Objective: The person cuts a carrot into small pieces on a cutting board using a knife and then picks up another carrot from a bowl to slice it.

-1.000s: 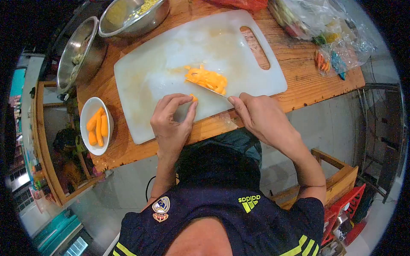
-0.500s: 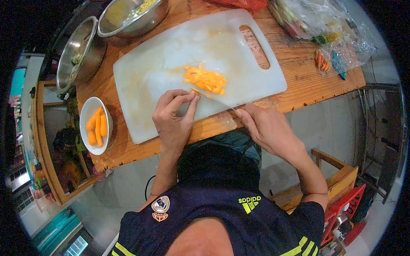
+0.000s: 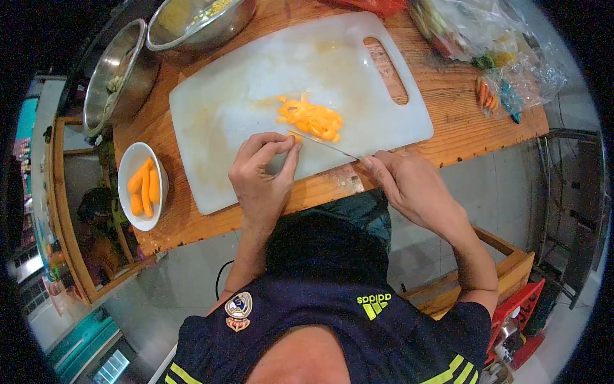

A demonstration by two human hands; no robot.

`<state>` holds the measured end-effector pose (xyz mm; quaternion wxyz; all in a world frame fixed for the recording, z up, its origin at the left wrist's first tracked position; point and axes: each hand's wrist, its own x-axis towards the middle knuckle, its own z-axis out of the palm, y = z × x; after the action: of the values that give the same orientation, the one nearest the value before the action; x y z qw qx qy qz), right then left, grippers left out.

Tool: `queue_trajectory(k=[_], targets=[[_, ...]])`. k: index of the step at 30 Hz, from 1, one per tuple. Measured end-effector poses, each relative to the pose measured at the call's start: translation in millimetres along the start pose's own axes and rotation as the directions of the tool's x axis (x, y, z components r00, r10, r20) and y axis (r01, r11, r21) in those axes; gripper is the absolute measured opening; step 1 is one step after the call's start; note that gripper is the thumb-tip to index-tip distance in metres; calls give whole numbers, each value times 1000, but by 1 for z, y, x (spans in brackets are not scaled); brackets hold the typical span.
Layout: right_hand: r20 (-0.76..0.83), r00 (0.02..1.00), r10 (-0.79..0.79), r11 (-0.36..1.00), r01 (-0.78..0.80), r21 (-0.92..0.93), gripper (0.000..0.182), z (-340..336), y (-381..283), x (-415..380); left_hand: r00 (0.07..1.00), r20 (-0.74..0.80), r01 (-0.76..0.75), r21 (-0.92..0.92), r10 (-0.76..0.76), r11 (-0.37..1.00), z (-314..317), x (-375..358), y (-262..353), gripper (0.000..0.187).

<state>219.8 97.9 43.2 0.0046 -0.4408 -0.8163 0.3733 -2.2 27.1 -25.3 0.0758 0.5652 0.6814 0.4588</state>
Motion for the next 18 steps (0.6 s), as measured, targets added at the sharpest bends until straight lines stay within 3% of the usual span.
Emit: queue_trajectory(k=[18], targets=[[76, 997, -3, 998, 7, -65, 41, -11, -2, 8, 1000, -25, 7, -37, -8, 999, 2, -2, -1, 13]])
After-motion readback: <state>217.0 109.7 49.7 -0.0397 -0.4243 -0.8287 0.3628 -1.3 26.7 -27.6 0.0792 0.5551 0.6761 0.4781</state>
